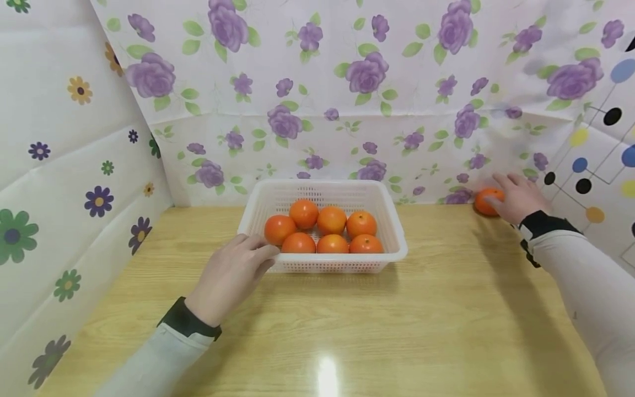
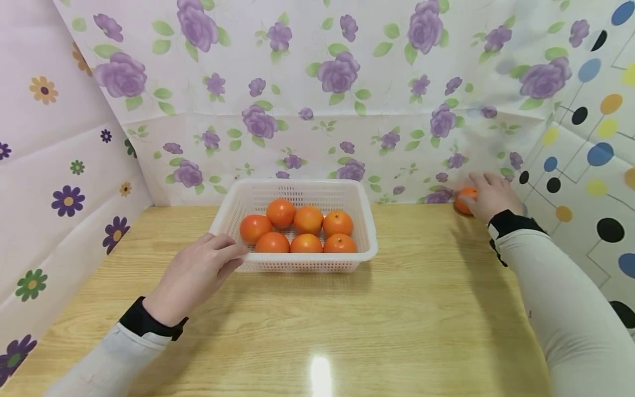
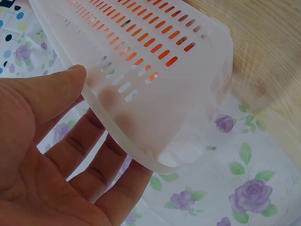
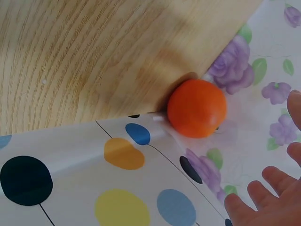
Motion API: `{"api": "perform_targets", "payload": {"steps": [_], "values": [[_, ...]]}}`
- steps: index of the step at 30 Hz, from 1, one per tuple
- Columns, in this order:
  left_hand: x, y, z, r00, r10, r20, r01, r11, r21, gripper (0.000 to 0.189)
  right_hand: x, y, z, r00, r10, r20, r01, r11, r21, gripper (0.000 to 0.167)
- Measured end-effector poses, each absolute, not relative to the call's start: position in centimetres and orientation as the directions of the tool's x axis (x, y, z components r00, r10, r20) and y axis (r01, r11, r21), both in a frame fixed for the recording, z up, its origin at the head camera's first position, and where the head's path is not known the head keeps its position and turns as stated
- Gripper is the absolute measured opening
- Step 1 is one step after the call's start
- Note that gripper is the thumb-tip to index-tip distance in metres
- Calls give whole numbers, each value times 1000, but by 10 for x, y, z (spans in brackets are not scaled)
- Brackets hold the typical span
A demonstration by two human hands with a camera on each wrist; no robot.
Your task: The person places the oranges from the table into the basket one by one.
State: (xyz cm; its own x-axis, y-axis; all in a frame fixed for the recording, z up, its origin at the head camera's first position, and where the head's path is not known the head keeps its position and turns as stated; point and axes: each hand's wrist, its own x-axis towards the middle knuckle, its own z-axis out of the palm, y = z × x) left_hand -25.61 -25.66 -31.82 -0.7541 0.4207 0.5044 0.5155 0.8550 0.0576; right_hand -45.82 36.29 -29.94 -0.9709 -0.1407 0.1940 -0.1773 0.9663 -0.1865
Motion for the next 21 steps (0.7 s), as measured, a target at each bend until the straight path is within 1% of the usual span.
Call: {"api": "perform_targets", "payload": {"steps": [3, 8, 11, 14, 18, 21], "values": [[-256, -256, -318, -759, 419, 499, 512, 857, 59, 26, -457, 361, -299, -977, -125, 171, -155, 971, -180, 71], [-256, -256, -317, -766, 412, 493, 505, 861, 65, 28, -459, 359, -308, -973, -121, 196, -158, 970, -186, 71], [-256, -257, -317, -762, 419, 493, 507, 860, 53, 29, -454, 353, -310, -974, -109, 198, -149, 968, -202, 74], [-256, -256, -318, -759, 430, 489, 511, 858, 38, 29, -445, 344, -307, -979, -90, 184, -132, 964, -230, 73], [-256, -256, -318, -760, 428, 489, 508, 860, 38, 28, -438, 336, -304, -980, -85, 180, -126, 965, -230, 70], [-255, -256, -317, -759, 424, 494, 505, 862, 35, 28, -442, 337, -306, -983, -82, 166, -119, 968, -222, 74]]}}
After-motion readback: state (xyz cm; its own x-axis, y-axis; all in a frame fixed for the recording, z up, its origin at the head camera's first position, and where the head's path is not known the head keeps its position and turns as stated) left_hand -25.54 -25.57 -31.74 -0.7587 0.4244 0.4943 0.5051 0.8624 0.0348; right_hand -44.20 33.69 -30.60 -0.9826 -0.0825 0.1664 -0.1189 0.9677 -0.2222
